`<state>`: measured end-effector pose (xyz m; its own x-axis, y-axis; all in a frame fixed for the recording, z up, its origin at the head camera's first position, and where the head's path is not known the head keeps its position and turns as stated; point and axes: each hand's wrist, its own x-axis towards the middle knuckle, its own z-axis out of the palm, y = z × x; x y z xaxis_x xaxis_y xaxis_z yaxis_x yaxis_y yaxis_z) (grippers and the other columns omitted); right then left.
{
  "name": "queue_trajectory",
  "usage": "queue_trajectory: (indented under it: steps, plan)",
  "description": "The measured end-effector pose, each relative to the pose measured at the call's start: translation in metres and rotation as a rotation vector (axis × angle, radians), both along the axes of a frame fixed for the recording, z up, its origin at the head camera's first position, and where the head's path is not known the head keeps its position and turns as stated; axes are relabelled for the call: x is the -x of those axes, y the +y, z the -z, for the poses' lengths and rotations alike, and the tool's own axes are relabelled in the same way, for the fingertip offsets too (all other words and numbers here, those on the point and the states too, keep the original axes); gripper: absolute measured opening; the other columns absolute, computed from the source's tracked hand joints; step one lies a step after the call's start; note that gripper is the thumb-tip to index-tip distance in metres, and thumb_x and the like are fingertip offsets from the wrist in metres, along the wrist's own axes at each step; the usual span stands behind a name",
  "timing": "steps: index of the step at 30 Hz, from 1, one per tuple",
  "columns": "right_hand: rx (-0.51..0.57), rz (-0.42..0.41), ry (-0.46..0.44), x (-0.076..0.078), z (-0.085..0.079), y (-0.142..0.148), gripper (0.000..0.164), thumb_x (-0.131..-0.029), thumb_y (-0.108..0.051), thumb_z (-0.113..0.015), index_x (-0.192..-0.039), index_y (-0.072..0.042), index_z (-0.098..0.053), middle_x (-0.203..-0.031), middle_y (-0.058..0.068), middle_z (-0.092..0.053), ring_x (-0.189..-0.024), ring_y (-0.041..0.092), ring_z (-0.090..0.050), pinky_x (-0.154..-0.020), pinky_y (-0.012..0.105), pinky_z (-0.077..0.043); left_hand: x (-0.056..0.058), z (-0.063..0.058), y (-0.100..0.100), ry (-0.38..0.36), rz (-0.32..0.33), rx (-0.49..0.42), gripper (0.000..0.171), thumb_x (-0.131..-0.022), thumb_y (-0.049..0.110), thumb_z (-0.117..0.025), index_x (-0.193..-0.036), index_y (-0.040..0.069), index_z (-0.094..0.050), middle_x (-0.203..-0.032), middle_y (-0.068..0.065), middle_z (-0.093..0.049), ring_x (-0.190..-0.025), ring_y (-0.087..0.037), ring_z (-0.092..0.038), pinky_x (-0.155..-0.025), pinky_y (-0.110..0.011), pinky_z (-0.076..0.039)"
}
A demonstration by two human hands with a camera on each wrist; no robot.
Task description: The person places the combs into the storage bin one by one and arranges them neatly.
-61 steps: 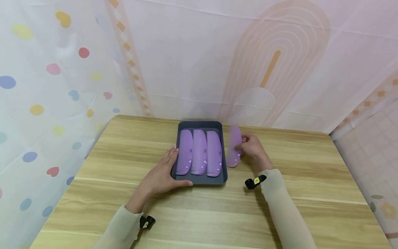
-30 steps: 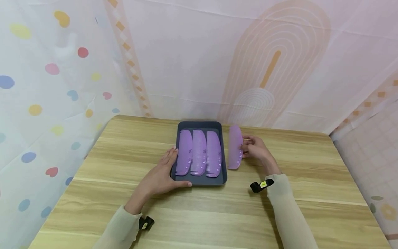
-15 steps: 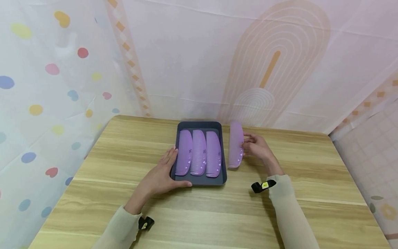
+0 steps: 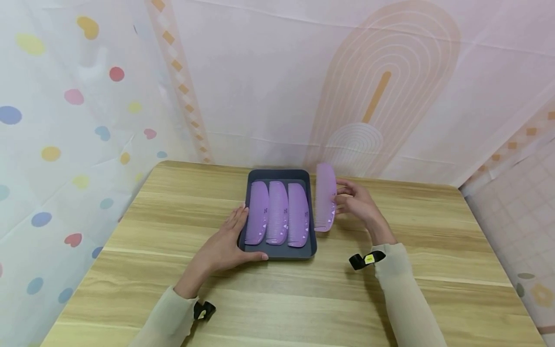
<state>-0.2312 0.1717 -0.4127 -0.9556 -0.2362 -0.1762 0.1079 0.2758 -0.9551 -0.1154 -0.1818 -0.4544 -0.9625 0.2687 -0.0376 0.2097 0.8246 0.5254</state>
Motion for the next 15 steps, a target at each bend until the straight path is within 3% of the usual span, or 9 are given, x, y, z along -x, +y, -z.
queue_trajectory:
  steps: [15]
  plan:
    - [0.059,-0.051,0.009,-0.005,0.0,-0.03,0.061,-0.093,0.002,-0.064,-0.151,-0.003,-0.046,-0.124,0.026,-0.061,-0.088,0.017,-0.068,-0.072,0.035,-0.065,0.0,0.002,-0.001,0.0,0.001,0.001,0.138,-0.068,0.089,-0.067,-0.166,0.008,-0.012,-0.174,-0.011,-0.006,-0.162,-0.032,-0.009,-0.127,-0.055,-0.025]
